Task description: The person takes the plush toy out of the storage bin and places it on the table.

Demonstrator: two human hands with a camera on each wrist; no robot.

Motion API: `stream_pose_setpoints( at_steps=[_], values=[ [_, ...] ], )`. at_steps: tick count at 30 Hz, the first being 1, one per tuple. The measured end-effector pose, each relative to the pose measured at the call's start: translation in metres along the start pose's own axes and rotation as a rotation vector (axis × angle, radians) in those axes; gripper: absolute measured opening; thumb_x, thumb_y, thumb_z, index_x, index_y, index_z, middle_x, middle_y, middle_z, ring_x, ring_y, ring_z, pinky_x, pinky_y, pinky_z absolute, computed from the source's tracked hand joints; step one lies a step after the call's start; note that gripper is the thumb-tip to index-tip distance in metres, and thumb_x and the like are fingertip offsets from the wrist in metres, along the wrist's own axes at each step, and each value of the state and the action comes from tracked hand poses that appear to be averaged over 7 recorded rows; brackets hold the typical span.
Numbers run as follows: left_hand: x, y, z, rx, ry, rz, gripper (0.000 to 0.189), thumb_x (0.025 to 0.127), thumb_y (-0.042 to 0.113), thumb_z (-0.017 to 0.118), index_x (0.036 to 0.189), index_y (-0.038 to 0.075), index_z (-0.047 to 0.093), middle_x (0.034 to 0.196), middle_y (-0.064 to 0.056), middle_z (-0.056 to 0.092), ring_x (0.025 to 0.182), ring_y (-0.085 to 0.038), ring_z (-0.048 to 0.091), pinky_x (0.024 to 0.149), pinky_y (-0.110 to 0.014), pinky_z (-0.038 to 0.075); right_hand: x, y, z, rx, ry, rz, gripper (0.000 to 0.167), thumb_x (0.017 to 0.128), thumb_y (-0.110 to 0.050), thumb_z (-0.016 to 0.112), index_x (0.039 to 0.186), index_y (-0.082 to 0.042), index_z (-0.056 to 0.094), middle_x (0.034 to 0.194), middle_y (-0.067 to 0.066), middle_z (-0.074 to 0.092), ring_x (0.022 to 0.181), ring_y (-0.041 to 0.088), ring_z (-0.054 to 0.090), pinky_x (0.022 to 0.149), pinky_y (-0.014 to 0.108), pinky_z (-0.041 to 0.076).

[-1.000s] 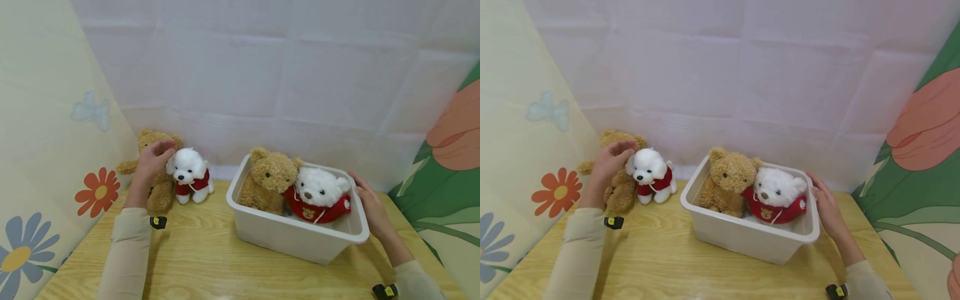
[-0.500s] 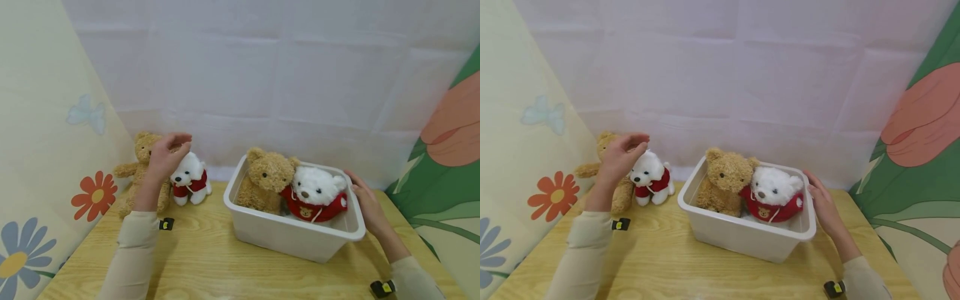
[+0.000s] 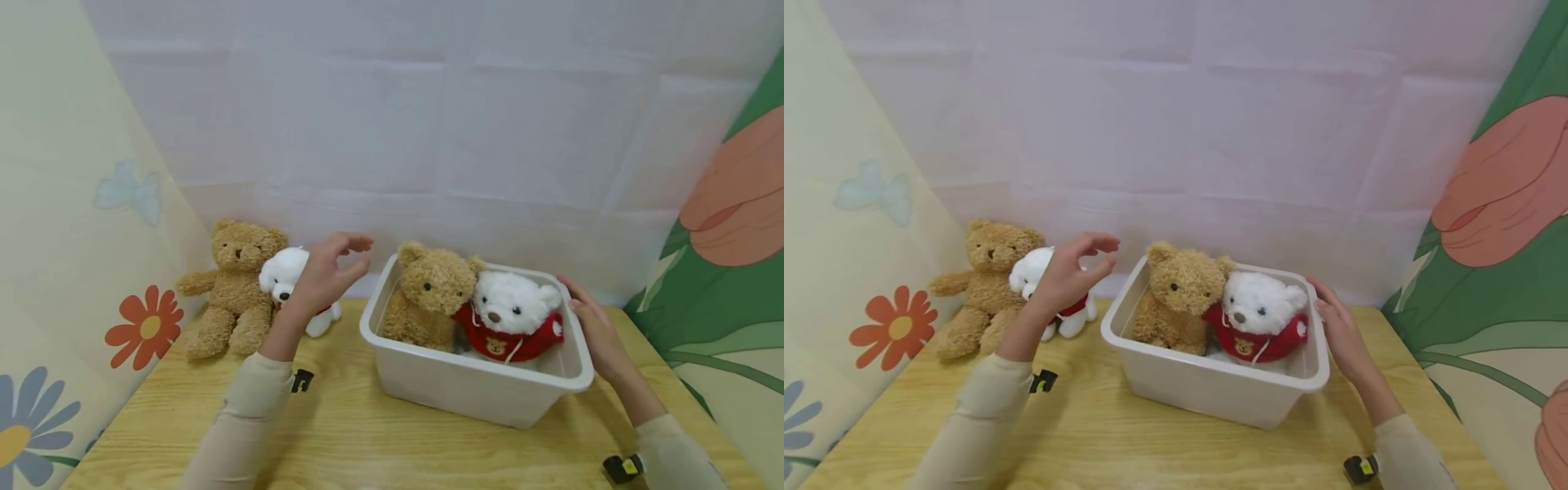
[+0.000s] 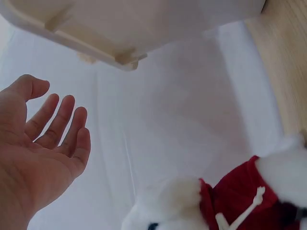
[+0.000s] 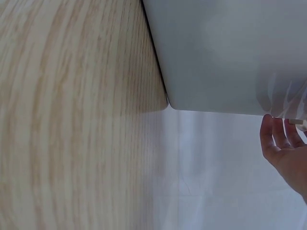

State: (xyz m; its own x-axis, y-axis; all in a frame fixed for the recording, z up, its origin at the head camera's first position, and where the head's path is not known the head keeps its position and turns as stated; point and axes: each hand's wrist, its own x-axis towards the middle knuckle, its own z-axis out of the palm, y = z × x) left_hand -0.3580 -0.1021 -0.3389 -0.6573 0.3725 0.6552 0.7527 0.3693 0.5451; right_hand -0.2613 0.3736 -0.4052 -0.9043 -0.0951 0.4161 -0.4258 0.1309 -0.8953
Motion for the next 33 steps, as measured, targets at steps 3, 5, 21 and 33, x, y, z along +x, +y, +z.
stream_pose_setpoints(
  at_steps=[3,5,21,33],
  values=[
    [0.003,0.0,0.007,-0.005,-0.019,0.005,0.031,0.1,0.015,0.067,0.13,0.009,0.066,0.121,-0.005,0.067,0.113,-0.023,0.06,0.096,-0.048,0.046,0.0,0.0,0.0,-0.01,0.002,-0.001,0.05,0.113,-0.019,0.035,0.159,-0.003,0.03,0.148,-0.005,0.045,0.127,0.003,0.048,0.094,0.018,0.046],
    [0.006,0.001,0.011,-0.003,-0.031,0.007,0.031,0.1,0.014,0.067,0.13,0.009,0.066,0.121,-0.004,0.067,0.113,-0.021,0.06,0.097,-0.046,0.046,0.0,-0.001,0.0,-0.012,0.002,-0.004,0.05,0.113,-0.019,0.035,0.16,-0.003,0.03,0.148,-0.005,0.045,0.127,0.004,0.048,0.094,0.018,0.046],
    [0.014,-0.01,0.037,-0.05,-0.183,-0.037,0.048,0.103,0.02,0.064,0.148,0.006,0.052,0.133,-0.014,0.061,0.118,-0.029,0.058,0.099,-0.053,0.045,0.0,0.003,0.0,0.002,-0.001,0.002,0.05,0.113,-0.019,0.035,0.159,-0.001,0.03,0.15,-0.003,0.044,0.129,0.005,0.047,0.096,0.018,0.045],
    [0.033,-0.013,0.05,-0.171,-0.235,-0.205,0.057,0.103,0.042,0.061,0.153,0.019,0.049,0.148,-0.004,0.052,0.128,-0.024,0.052,0.106,-0.049,0.04,0.001,0.004,0.001,0.022,0.003,0.015,0.05,0.113,-0.019,0.035,0.16,-0.004,0.03,0.152,-0.002,0.043,0.13,0.006,0.046,0.097,0.019,0.045]
  ],
)
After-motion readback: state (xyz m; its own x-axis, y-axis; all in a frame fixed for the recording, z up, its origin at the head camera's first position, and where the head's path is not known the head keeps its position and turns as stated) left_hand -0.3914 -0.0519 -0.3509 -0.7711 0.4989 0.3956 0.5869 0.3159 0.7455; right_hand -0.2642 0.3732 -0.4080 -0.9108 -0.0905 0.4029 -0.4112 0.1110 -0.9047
